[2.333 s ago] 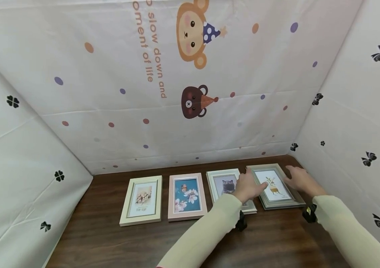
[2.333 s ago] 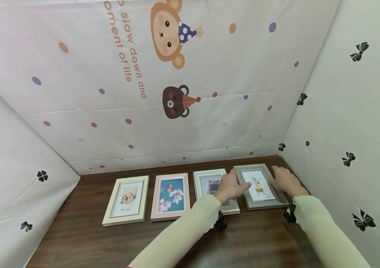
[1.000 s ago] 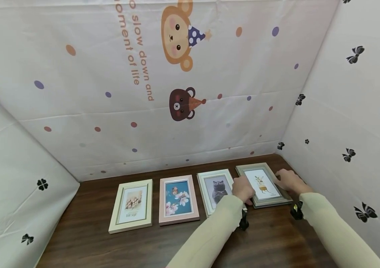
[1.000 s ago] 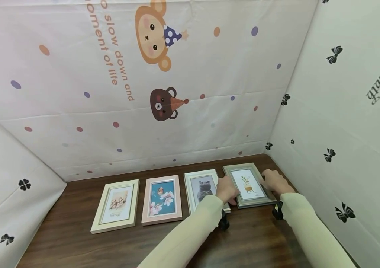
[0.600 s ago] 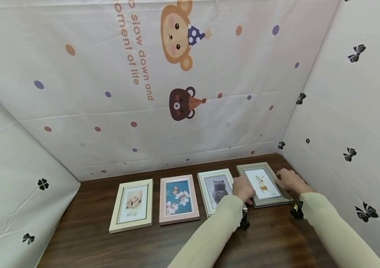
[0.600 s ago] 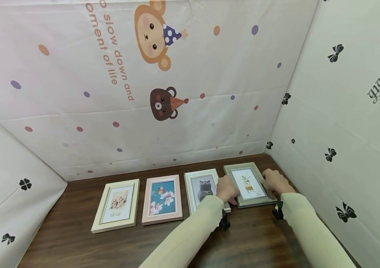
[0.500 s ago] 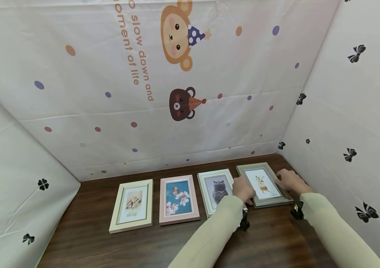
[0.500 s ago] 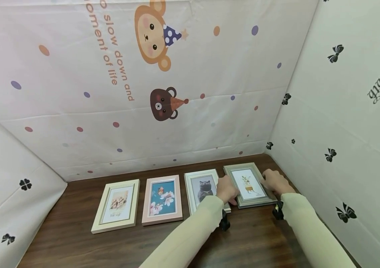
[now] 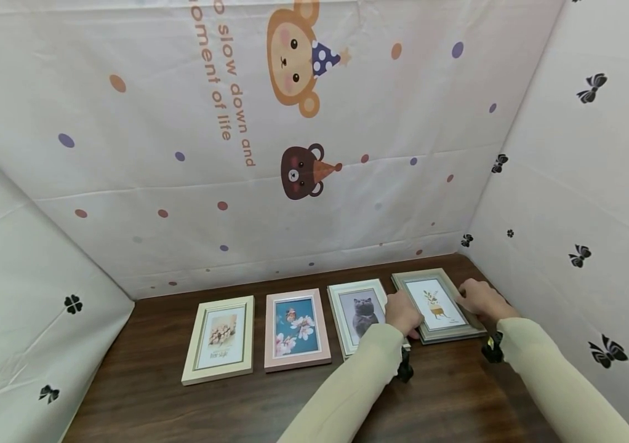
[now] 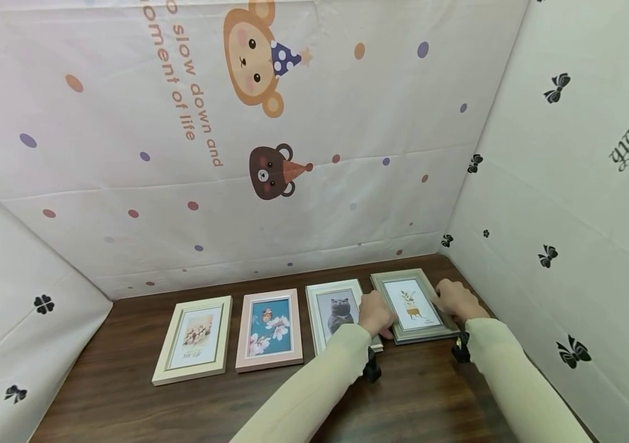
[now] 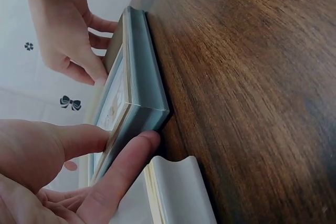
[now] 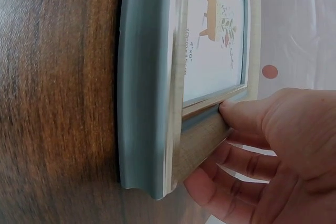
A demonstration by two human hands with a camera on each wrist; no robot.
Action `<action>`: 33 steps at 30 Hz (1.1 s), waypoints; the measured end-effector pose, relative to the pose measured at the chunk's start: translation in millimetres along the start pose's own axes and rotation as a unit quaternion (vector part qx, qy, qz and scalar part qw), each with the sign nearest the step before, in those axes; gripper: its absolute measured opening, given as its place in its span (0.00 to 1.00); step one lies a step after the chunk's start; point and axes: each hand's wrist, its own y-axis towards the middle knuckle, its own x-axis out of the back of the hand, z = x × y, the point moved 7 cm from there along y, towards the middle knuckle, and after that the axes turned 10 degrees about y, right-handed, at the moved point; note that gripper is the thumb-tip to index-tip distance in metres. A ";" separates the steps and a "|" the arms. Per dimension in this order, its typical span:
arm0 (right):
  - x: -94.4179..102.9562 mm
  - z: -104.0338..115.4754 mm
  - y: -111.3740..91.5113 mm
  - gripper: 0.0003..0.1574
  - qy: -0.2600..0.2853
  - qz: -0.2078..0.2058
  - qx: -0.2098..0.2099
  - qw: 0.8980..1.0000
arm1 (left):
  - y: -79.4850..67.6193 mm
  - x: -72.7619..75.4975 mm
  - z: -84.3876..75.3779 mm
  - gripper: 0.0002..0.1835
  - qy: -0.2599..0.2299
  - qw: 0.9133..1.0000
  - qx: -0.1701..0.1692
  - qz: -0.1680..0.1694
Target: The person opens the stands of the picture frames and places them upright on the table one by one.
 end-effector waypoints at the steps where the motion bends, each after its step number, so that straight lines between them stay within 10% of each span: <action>1: 0.3 0.7 -0.3 0.22 -0.001 0.001 -0.002 1.000 | -0.3 0.0 -0.4 0.08 0.003 1.000 -0.002 -0.002; 15: 4.7 10.9 -6.6 0.15 0.007 -0.021 0.063 0.998 | -4.1 2.3 -4.0 0.14 0.038 0.999 -0.009 -0.021; 33: 34.2 25.4 -13.7 0.27 0.043 -0.125 0.129 0.983 | -19.6 41.3 -18.3 0.11 0.049 0.983 -0.078 -0.158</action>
